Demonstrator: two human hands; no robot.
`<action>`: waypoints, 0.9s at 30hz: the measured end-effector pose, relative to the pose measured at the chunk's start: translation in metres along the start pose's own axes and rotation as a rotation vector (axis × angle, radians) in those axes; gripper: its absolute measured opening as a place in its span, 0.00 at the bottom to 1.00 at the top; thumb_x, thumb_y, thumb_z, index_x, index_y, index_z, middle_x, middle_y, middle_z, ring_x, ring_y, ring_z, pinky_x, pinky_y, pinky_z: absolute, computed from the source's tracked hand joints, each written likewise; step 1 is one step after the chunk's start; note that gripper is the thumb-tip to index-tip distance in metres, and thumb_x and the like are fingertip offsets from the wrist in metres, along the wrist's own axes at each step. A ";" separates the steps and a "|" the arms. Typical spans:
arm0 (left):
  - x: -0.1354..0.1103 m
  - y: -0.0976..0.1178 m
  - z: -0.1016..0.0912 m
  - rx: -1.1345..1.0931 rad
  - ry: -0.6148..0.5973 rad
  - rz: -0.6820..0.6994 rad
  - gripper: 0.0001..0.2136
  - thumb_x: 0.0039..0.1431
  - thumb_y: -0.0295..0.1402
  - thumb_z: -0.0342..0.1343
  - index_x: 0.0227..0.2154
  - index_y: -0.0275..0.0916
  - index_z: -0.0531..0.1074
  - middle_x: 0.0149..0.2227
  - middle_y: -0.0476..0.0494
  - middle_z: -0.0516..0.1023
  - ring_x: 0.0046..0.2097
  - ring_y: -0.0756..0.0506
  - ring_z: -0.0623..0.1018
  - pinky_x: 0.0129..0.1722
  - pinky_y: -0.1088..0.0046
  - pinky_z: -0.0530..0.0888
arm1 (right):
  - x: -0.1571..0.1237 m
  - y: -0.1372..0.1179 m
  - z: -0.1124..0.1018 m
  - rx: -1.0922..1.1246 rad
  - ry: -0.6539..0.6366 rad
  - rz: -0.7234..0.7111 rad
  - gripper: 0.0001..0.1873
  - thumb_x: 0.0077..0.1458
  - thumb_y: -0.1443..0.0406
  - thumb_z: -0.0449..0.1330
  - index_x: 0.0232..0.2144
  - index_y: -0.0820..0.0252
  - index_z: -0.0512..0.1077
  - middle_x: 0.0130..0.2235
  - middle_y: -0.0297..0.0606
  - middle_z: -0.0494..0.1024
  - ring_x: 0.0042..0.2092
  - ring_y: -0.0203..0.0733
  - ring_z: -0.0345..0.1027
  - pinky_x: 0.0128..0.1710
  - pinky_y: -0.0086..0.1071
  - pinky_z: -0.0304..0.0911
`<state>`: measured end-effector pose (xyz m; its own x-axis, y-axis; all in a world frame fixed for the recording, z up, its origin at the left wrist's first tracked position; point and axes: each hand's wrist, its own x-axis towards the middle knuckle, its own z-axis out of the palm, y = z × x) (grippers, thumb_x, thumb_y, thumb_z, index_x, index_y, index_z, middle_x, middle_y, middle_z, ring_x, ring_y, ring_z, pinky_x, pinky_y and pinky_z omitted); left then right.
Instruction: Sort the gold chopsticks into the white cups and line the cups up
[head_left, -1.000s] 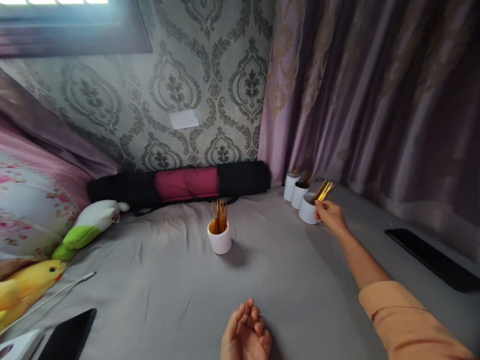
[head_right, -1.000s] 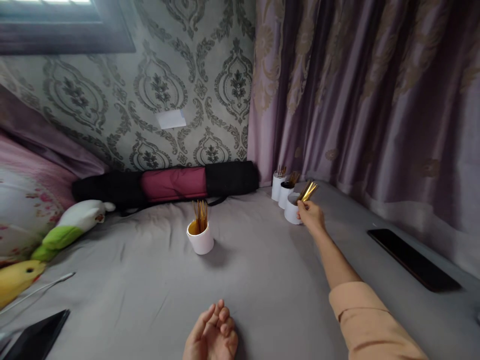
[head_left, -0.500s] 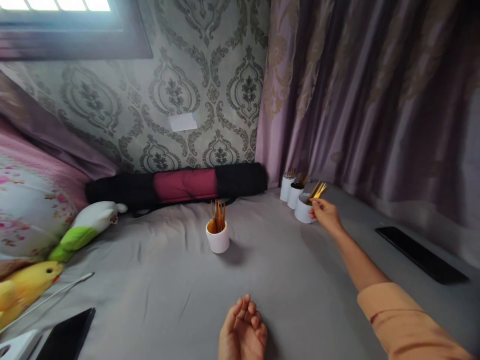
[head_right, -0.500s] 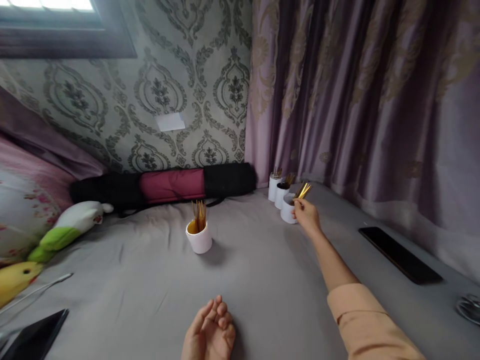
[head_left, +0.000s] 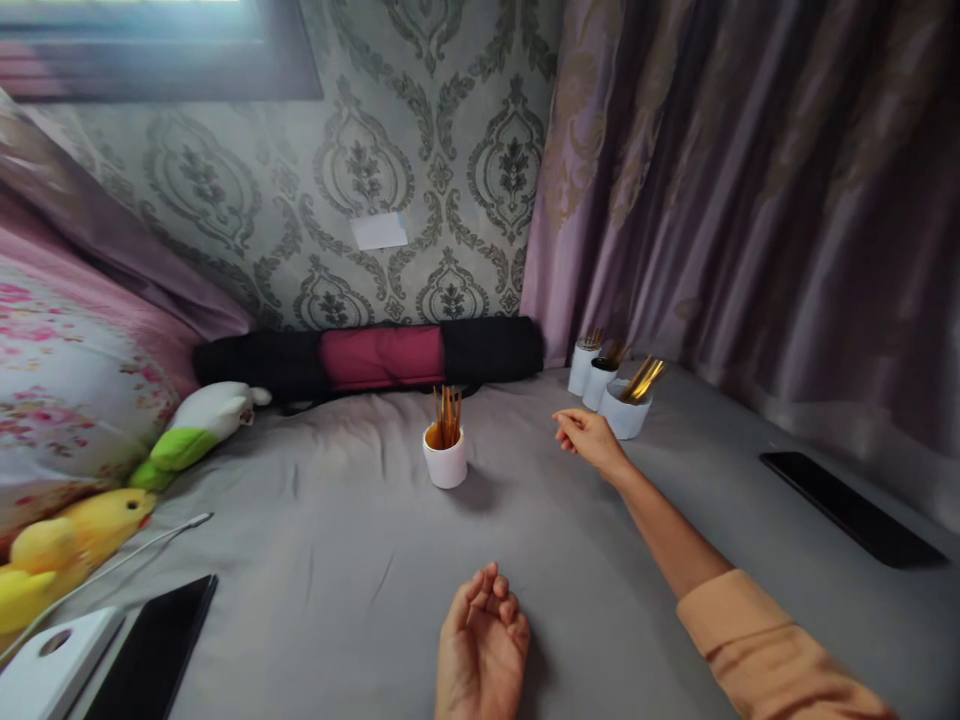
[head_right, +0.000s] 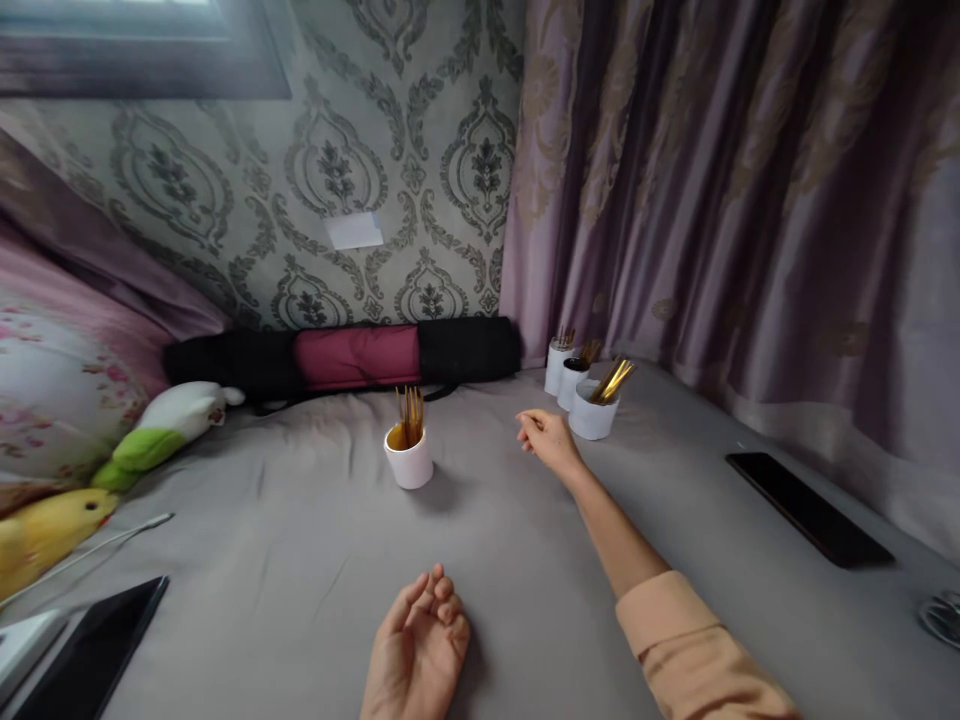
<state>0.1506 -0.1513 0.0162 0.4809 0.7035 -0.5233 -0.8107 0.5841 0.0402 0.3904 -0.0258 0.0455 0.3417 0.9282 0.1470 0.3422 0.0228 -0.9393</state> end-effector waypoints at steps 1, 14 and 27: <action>-0.001 0.001 0.000 -0.007 0.001 0.008 0.02 0.50 0.26 0.52 0.27 0.33 0.69 0.22 0.49 0.66 0.22 0.54 0.64 0.22 0.78 0.62 | -0.002 -0.003 0.008 0.008 -0.034 -0.001 0.14 0.49 0.59 0.52 0.33 0.63 0.70 0.22 0.33 0.70 0.19 0.28 0.62 0.16 0.21 0.55; 0.000 0.011 0.000 -0.050 -0.025 0.065 0.02 0.50 0.26 0.53 0.28 0.33 0.68 0.23 0.49 0.66 0.22 0.54 0.64 0.22 0.79 0.62 | -0.014 -0.033 0.073 0.085 -0.266 -0.031 0.14 0.48 0.58 0.54 0.33 0.62 0.69 0.23 0.32 0.69 0.20 0.28 0.61 0.16 0.22 0.54; 0.000 0.012 0.002 -0.063 -0.019 0.072 0.03 0.49 0.27 0.53 0.27 0.33 0.67 0.22 0.50 0.65 0.22 0.54 0.63 0.20 0.79 0.60 | -0.010 -0.047 0.115 0.103 -0.597 -0.124 0.19 0.52 0.56 0.51 0.43 0.58 0.66 0.21 0.28 0.66 0.18 0.28 0.58 0.16 0.22 0.54</action>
<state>0.1419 -0.1439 0.0181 0.4261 0.7505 -0.5051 -0.8626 0.5054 0.0233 0.2698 0.0065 0.0527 -0.2544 0.9632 0.0865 0.2519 0.1523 -0.9557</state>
